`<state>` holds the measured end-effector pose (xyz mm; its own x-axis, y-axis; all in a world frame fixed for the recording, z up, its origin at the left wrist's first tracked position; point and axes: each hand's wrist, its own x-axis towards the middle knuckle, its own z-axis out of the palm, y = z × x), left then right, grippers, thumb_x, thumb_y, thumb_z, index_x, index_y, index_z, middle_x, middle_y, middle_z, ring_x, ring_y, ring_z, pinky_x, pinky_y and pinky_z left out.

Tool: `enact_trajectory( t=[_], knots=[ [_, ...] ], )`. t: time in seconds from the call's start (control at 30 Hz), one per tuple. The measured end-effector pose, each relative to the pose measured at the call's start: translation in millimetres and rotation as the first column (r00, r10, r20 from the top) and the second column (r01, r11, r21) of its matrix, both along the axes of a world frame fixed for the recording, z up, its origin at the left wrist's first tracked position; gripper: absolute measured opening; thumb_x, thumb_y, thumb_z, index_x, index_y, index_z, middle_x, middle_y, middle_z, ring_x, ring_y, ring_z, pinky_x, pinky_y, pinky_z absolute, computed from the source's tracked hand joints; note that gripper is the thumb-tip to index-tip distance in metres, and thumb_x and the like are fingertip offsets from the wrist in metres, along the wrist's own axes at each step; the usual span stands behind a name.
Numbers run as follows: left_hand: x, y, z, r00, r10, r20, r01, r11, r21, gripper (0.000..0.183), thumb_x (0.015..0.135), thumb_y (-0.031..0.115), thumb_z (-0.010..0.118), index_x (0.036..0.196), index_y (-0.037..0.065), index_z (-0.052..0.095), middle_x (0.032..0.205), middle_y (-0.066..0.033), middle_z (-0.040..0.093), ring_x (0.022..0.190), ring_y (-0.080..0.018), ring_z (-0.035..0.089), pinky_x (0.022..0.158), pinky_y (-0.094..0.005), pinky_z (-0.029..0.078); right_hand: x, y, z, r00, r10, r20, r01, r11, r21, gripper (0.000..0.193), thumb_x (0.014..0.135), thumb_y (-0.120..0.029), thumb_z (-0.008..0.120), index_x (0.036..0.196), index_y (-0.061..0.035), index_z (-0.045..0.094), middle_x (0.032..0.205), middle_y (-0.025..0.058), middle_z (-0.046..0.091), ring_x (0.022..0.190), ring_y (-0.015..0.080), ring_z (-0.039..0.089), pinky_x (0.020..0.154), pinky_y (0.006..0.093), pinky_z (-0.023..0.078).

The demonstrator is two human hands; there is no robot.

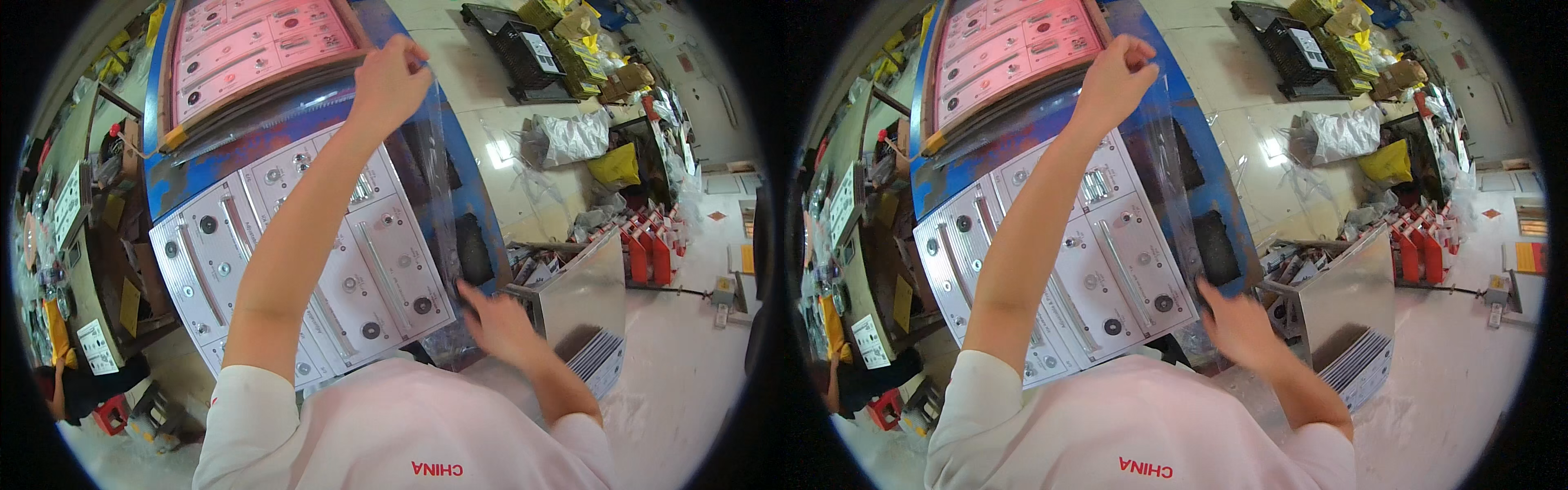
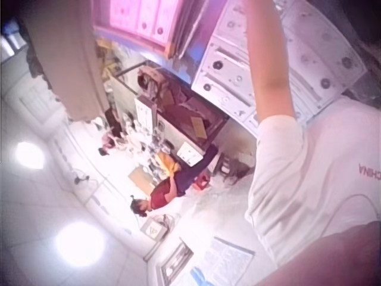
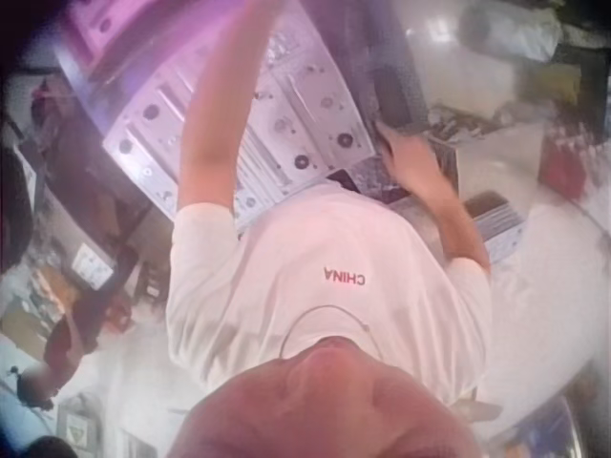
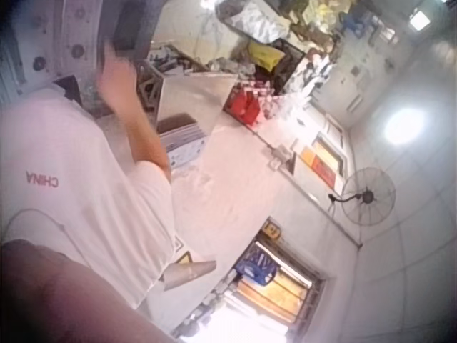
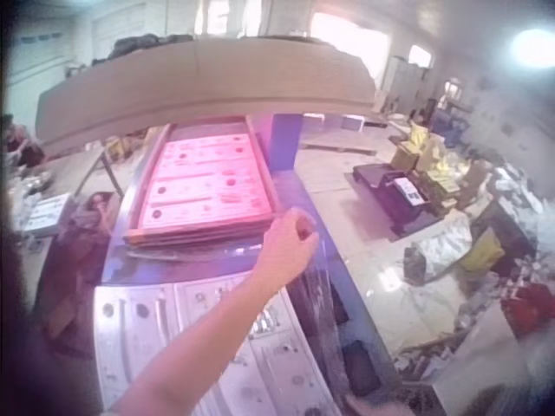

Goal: The person wraps rectangular metal panels in clear plastic film using a handheld cutter to trim the edges. They repeatedly pick up panels, place them on a blue machine, wrap them, and trim the excess film before stacking the finished units.

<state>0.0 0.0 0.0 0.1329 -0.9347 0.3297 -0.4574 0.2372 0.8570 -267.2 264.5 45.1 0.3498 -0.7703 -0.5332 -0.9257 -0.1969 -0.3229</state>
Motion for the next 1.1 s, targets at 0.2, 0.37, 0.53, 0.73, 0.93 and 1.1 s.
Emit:
enact_trajectory(
  t=[0.2,0.37,0.53,0.73,0.93,1.1],
  knots=[
    [-151,77,84,0.816,-0.424,0.394,0.573,0.688,-0.446,0.059,0.084,0.025,0.075,0.140,0.025,0.058,0.148,-0.0178,0.044,0.139,-0.0400,0.039,0.119,-0.0528,0.029,-37,64,9,0.998,0.033,0.051,-0.051,0.903,0.426,0.049,0.094,-0.026,0.065,0.142,-0.0157,0.060,0.085,0.0206,0.074,0.068,0.0395,0.070,0.068,0.0474,0.058],
    [-112,156,25,0.796,-0.512,0.323,0.567,0.818,-0.099,0.074,0.084,0.021,0.079,0.151,0.025,0.050,0.165,-0.0206,0.030,0.152,-0.0438,0.028,0.126,-0.0555,0.024,-3,21,-6,0.923,-0.149,0.356,-0.038,0.883,0.468,0.050,0.098,-0.019,0.063,0.147,-0.0154,0.056,0.077,0.0115,0.073,0.058,0.0222,0.068,0.061,0.0349,0.056],
    [121,247,-52,0.669,0.407,0.622,-0.521,0.853,0.003,0.050,0.091,0.013,0.069,0.139,0.008,0.060,0.154,-0.0192,0.048,0.146,-0.0404,0.039,0.121,-0.0574,0.026,94,-20,-49,0.714,-0.409,0.569,0.104,0.865,0.491,0.059,0.100,-0.010,0.059,0.157,-0.0170,0.043,0.078,0.0074,0.070,0.054,0.0114,0.060,0.052,0.0294,0.050],
    [154,319,-92,0.597,0.328,0.732,-0.543,0.837,0.068,0.053,0.102,0.031,0.056,0.153,0.015,0.050,0.163,-0.0125,0.040,0.154,-0.0392,0.027,0.124,-0.0584,0.016,305,-78,-96,0.802,0.062,0.594,0.107,0.964,-0.244,0.055,0.096,-0.018,0.058,0.150,-0.0121,0.050,0.087,0.0237,0.074,0.070,0.0391,0.071,0.070,0.0499,0.057],
    [164,323,-94,0.662,0.384,0.643,-0.537,0.842,0.050,0.053,0.103,0.030,0.053,0.152,0.012,0.050,0.160,-0.0159,0.044,0.154,-0.0417,0.026,0.124,-0.0599,0.013,367,-108,-82,0.938,0.165,0.305,-0.022,0.907,-0.421,0.055,0.090,-0.025,0.060,0.143,-0.0118,0.059,0.103,0.0226,0.074,0.097,0.0400,0.072,0.091,0.0503,0.055],
    [167,333,-87,0.693,0.410,0.593,-0.512,0.859,0.004,0.054,0.100,0.026,0.057,0.151,0.010,0.051,0.160,-0.0177,0.043,0.153,-0.0430,0.026,0.124,-0.0610,0.012,321,-61,-63,0.953,0.169,0.251,-0.107,0.965,-0.240,0.053,0.091,-0.022,0.059,0.143,-0.0144,0.059,0.104,0.0220,0.073,0.090,0.0390,0.071,0.085,0.0486,0.056]
  ],
)
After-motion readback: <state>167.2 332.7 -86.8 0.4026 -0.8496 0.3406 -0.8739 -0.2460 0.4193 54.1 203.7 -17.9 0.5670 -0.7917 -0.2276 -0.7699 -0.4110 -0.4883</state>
